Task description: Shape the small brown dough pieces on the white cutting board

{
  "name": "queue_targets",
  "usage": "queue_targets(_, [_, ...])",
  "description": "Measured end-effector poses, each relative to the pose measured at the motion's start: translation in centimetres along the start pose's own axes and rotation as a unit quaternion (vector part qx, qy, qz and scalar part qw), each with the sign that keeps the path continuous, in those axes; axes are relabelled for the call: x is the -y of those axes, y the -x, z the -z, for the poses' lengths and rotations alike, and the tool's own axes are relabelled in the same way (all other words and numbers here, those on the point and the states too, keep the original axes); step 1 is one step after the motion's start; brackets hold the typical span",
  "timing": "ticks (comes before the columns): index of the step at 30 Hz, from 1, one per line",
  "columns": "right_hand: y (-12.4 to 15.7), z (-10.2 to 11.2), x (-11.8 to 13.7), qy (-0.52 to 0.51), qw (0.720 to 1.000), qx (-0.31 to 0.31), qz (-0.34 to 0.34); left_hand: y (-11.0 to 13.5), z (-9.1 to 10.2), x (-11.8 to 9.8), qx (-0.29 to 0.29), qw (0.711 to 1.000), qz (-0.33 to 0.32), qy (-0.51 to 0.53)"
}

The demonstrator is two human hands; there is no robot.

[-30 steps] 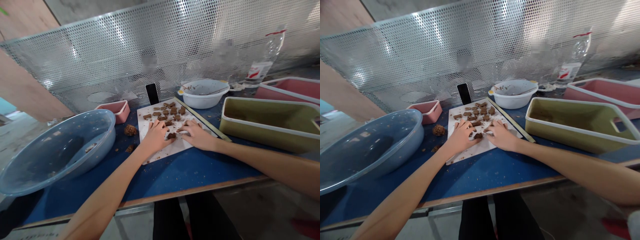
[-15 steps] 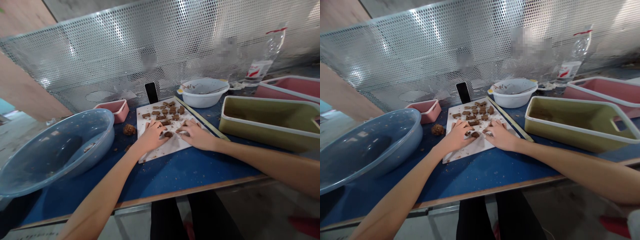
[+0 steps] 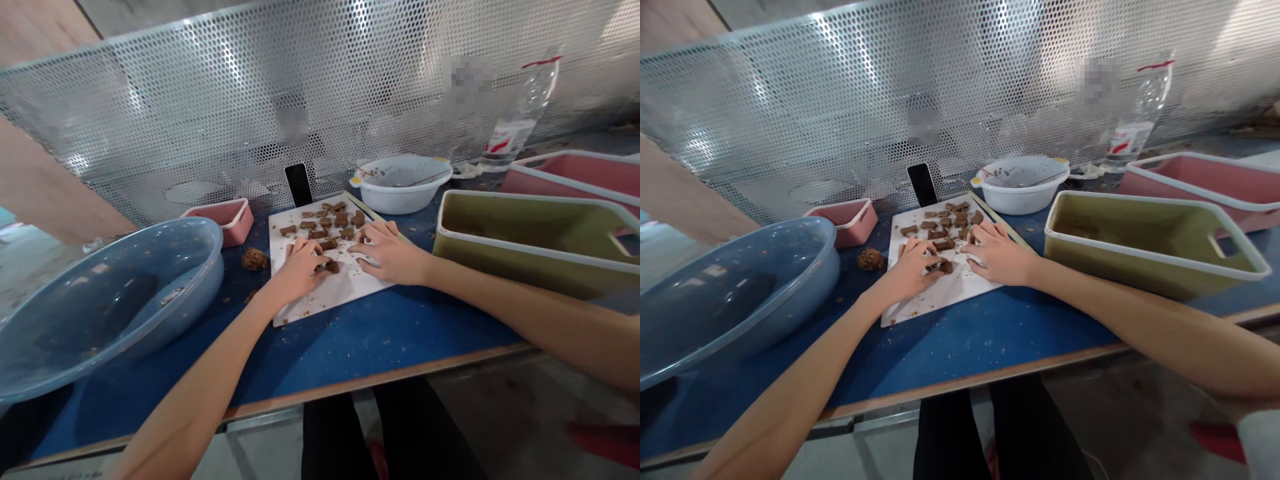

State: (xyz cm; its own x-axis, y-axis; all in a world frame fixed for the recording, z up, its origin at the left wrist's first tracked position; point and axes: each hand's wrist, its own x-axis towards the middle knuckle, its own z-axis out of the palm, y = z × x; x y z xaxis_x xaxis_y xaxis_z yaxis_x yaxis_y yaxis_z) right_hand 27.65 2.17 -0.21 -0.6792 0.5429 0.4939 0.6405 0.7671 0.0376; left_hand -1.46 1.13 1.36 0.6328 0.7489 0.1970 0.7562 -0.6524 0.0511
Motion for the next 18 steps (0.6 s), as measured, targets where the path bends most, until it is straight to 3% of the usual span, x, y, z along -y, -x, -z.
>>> queue_targets(5, [0.0,1.6,-1.1,0.060,0.985,-0.003,0.164,0.0,-0.3,0.3,0.013,1.000,0.002,-0.010])
queue_targets(9, [0.0,1.1,-1.2,0.098,0.963,-0.014,0.250,0.0,-0.5,0.4,0.006,0.999,0.018,-0.034])
queue_targets(18, [0.0,-0.6,-0.8,0.131,0.954,0.023,0.268,-0.2,-1.0,0.3,-0.016,0.999,0.033,-0.020])
